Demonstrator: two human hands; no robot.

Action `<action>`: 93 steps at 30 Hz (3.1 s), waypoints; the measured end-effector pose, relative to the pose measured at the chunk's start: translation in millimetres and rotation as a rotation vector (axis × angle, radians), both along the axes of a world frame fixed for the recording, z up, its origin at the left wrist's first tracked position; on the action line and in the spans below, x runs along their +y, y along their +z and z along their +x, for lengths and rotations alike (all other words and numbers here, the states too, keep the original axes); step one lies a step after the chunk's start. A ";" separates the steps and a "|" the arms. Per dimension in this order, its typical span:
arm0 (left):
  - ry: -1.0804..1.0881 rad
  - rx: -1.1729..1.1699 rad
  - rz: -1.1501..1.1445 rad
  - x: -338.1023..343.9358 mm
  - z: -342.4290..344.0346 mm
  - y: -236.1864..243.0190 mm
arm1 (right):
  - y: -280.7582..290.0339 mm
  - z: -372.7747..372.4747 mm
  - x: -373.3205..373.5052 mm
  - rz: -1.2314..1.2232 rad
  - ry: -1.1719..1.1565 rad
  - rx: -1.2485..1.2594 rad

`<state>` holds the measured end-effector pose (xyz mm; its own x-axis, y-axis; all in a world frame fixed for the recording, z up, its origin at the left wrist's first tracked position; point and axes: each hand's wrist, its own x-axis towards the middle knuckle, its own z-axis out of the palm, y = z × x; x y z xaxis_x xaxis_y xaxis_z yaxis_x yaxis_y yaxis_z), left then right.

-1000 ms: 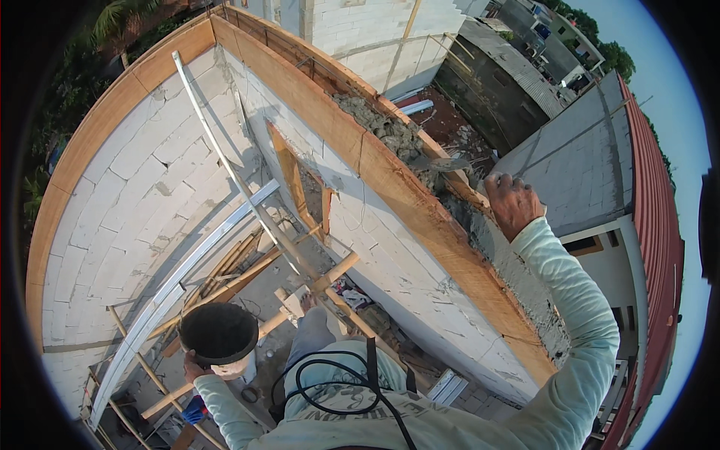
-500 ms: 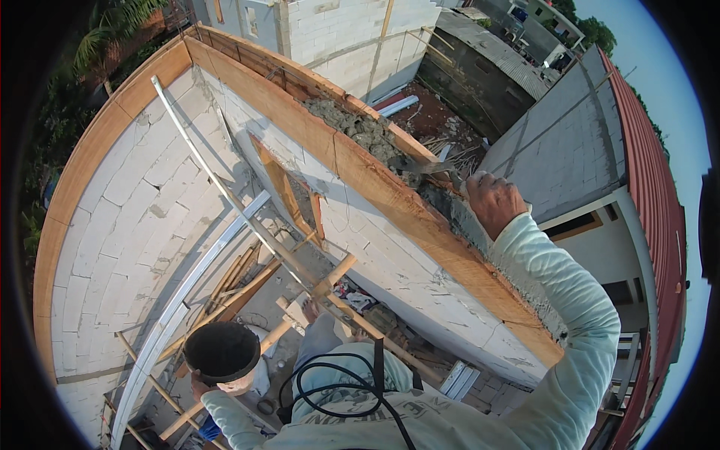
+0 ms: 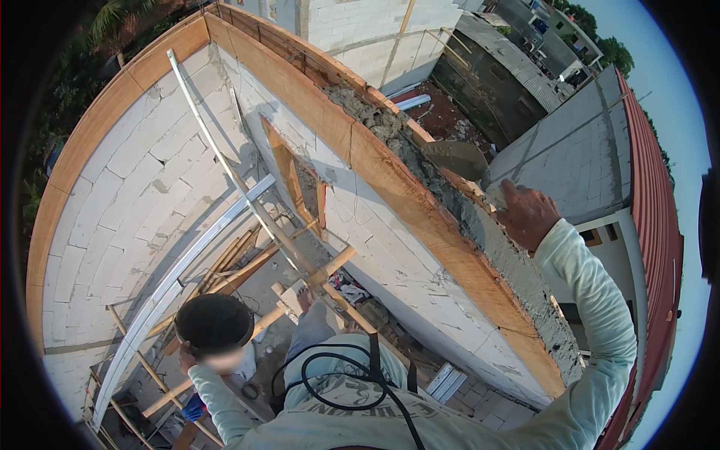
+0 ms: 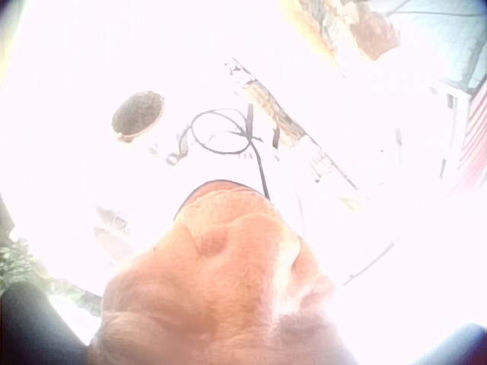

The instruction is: The person scoops cement from a bucket and spreads it onto a wooden formwork using a trowel, pours the rest of the cement from the bucket, and smooths the surface along the beam with the trowel and by hand.

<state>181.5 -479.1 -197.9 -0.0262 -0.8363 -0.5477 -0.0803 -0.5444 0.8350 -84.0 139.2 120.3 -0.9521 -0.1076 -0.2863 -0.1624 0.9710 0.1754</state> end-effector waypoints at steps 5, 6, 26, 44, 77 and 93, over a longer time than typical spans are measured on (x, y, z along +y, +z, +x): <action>-0.068 0.031 0.001 -15.8 -7.1 -50.6 | -51.1 -46.5 -40.5 0.277 0.003 -0.250; -0.054 0.026 0.003 -15.4 -9.6 -54.3 | -53.4 -56.8 -50.5 0.280 0.000 -0.247; 0.038 0.071 0.044 -23.7 15.1 -43.9 | -13.2 -90.6 -62.8 0.227 0.059 -0.154; 0.076 -0.059 -0.068 -23.2 9.6 -40.0 | -12.2 -60.9 -43.9 0.093 0.114 0.102; 0.088 0.004 -0.010 -59.2 -1.5 -50.2 | 14.7 -234.2 -208.3 0.384 0.211 -0.224; 0.084 -0.021 -0.084 -55.0 -22.2 -31.0 | -2.2 -256.7 -201.7 0.270 0.179 -0.198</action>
<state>159.4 -534.1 -228.9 0.0564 -0.8782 -0.4750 -0.0557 -0.4778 0.8767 -340.7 -62.5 118.1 -0.8488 -0.1624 -0.5033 -0.3813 0.8473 0.3697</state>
